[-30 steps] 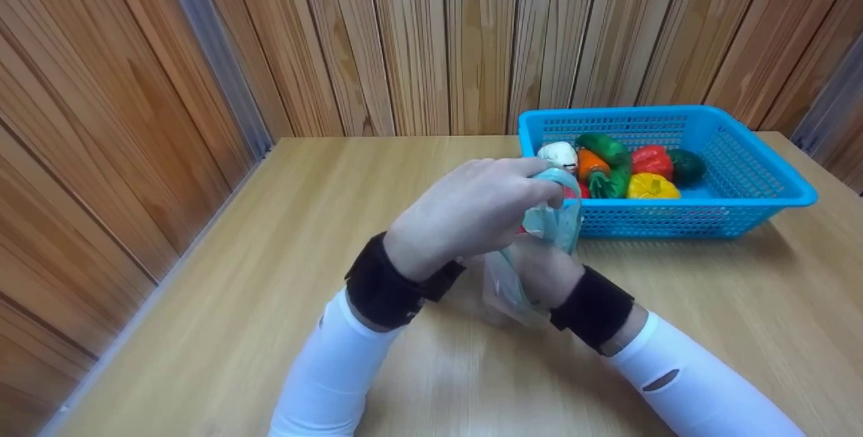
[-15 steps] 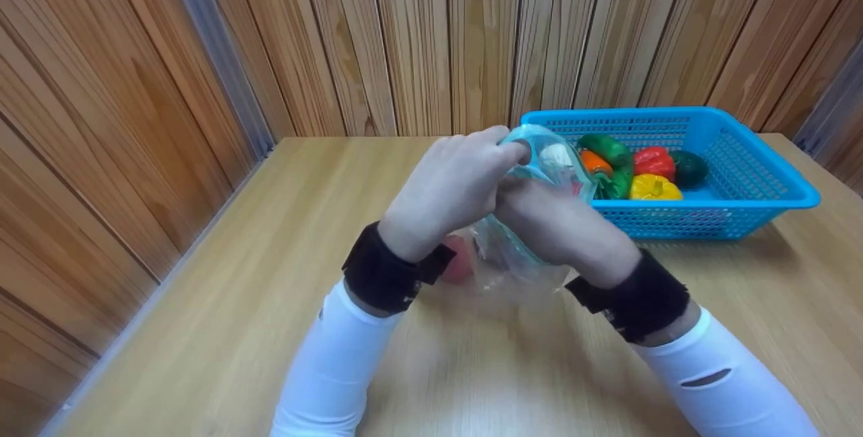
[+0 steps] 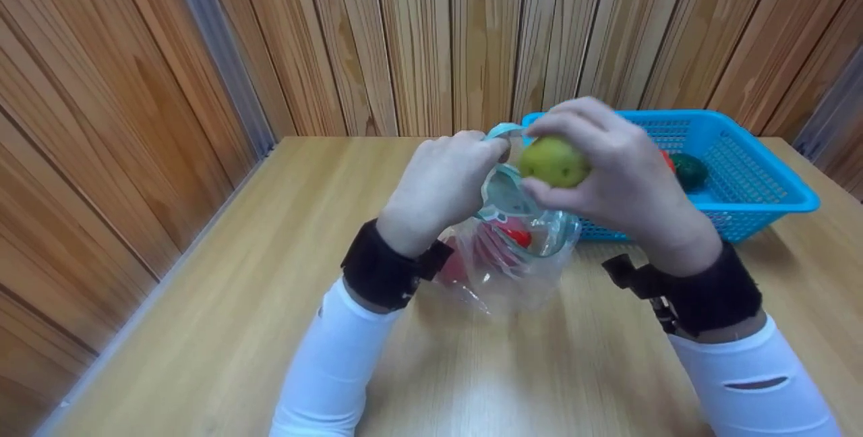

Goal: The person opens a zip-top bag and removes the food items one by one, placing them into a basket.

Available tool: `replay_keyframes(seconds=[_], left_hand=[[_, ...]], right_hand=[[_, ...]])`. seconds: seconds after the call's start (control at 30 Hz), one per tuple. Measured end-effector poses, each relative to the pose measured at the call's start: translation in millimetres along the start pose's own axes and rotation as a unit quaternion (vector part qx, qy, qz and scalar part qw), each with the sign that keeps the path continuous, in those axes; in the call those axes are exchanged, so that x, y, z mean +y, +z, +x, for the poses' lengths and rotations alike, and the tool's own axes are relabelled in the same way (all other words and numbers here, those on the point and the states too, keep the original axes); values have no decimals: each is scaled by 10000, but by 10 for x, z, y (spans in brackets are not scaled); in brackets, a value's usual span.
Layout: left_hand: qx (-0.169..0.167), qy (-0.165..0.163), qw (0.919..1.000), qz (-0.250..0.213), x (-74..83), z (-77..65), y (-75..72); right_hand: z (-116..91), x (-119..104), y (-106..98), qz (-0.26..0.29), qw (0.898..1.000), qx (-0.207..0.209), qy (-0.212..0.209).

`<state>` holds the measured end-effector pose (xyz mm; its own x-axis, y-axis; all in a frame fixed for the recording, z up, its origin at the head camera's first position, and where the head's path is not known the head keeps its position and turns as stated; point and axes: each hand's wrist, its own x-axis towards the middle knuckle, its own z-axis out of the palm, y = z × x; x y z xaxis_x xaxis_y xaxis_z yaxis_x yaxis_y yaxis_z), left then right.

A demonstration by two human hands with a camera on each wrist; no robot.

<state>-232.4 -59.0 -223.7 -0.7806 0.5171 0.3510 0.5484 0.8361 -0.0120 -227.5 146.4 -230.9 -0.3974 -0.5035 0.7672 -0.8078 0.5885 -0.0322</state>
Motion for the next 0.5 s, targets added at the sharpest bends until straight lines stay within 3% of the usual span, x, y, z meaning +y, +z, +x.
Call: replay_keyframes(seconds=[0.1,0.27,0.37,0.5], left_hand=[[-190,-69,9997,-98,-12,-10,-4],[-217,-138,9996,-124,-24,-42,-11],[-184,-134,9997,-133,-20,-47,-13],[-261,-145,9992,-281,-3,-41,-29]], right_hand=[[-4,143,26,-339,9972,559,366],[-30,434,108,-844,9826,1015,1306],[-66,603,119,-1038,9656,862,2224],[-137,811,114,-1260,9282,58,3500]])
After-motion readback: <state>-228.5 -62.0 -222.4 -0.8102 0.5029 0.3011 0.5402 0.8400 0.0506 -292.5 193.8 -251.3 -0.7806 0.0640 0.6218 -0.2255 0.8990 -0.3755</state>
